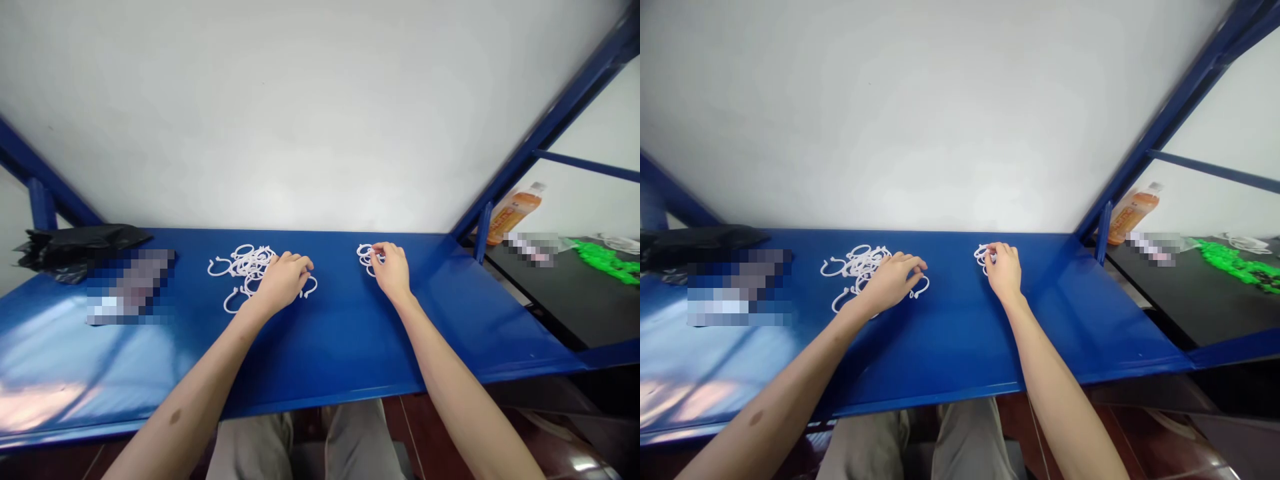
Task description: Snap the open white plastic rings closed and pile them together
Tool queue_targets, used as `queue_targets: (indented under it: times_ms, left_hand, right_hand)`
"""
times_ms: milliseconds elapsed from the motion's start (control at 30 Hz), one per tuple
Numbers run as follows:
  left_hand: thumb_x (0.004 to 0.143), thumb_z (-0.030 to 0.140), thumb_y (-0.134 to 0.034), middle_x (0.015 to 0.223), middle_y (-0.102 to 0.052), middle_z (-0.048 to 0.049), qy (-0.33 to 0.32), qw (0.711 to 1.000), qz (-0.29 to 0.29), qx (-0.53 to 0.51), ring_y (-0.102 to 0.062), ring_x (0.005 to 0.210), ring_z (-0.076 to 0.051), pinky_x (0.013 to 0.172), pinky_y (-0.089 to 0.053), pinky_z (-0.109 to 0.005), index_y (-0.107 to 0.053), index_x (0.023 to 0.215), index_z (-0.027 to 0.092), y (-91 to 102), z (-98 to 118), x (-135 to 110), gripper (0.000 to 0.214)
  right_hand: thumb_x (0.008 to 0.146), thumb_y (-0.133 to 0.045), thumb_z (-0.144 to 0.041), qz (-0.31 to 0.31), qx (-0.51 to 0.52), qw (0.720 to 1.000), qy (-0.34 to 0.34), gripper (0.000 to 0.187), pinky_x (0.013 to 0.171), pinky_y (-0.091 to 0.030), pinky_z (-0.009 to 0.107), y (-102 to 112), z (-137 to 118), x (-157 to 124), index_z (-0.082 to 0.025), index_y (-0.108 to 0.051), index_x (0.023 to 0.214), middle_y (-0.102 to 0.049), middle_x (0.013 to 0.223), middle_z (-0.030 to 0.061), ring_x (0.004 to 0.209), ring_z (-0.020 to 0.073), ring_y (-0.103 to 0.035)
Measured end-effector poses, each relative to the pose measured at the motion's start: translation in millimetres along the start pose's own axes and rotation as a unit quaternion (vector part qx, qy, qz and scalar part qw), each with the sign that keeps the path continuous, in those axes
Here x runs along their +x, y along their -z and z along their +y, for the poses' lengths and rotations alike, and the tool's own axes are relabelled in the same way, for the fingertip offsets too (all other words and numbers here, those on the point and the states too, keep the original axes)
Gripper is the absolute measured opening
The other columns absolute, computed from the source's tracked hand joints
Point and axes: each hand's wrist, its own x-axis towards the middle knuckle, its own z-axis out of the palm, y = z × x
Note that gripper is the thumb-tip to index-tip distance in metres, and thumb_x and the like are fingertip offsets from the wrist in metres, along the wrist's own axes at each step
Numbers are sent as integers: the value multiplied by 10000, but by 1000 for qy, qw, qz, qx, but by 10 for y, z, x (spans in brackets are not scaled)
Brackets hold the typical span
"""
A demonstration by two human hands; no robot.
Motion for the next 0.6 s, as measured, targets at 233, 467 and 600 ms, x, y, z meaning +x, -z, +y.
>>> queue_targets:
  times_ms: [233,467,600]
  left_hand:
    - [728,-74,-437,1110,-662,-49,-65,996,-61,-23,-526,1006,-258,863,-385,-384,-717,988,271,17,-42,-50,515]
    - [823,16,-440,1057,-662,-75,-60,996,-61,-19,-536,989,-262,903,-407,-427,-718,935,236,-53,-44,-51,372]
    - [840,24,-420,1080,-664,-83,-55,996,-66,-19,-534,1012,-265,926,-408,-440,-703,956,210,-31,-6,-46,358]
  right_hand:
    - [911,-582,-235,-23,-19,999,15,113,857,-475,420,-60,0,-17,-209,-691,928,-712,968,91,957,297,-533]
    - [920,-571,-236,-6,-21,999,34,136,875,-484,434,-6,-88,-23,-213,-703,941,-711,979,92,963,297,-530]
    - [934,-551,-234,2,-2,999,50,150,870,-494,433,18,-155,-32,-218,-700,939,-718,972,82,965,293,-537]
